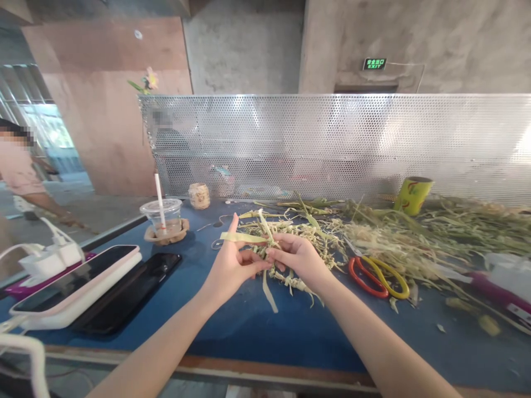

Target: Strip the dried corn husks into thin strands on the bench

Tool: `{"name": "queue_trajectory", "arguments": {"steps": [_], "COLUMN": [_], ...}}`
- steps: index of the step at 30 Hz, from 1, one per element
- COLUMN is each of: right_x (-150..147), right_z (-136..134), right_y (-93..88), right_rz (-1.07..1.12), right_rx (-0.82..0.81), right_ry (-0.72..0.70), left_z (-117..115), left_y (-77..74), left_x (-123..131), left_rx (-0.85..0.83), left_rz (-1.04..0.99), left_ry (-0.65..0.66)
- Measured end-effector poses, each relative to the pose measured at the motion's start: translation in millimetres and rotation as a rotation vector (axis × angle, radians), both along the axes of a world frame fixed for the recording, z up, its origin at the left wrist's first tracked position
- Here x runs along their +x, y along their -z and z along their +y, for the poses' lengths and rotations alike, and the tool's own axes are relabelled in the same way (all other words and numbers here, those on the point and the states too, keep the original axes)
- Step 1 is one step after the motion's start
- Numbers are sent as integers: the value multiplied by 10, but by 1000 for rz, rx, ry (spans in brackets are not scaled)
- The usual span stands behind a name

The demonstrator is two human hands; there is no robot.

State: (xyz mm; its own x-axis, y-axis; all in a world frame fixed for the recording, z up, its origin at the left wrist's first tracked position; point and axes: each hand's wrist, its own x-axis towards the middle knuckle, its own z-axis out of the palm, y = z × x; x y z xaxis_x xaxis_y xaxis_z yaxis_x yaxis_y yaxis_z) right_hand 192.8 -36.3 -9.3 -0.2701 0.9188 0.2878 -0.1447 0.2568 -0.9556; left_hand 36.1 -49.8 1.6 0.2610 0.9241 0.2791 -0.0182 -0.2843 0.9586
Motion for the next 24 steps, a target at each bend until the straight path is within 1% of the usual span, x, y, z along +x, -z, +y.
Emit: {"name": "queue_trajectory", "arguments": {"steps": [2, 4, 8, 10, 13, 16, 21, 24], "right_x": [12, 16, 3, -1, 8, 19, -18, -52], "right_z": [-2, -4, -15, -19, -14, -2, -17, -39], "right_y": [-11, -18, -20, -17, -17, -16, -10, -8], "right_rz": [-47, -64, 10, 56, 79, 44, -82, -101], "right_rx": [2, 13, 3, -10, -35, -18, 27, 37], "right_ry": [-50, -70, 27, 50, -2, -33, -5, 3], "left_z": [-17, -32, -46, -47, -45, -35, 7, 6], "left_y": [-32, -57, -56, -39, -27, -37, -38, -31], "left_x": [-1, -5, -4, 0, -1, -13, -27, -21], "left_rx": [1, -1, -5, -8, -27, -28, 44, 78], "left_rz": [14, 23, 30, 9, 10, 30, -33, -38], "left_ry": [-8, -4, 31, 38, 43, 56, -6, -41]}}
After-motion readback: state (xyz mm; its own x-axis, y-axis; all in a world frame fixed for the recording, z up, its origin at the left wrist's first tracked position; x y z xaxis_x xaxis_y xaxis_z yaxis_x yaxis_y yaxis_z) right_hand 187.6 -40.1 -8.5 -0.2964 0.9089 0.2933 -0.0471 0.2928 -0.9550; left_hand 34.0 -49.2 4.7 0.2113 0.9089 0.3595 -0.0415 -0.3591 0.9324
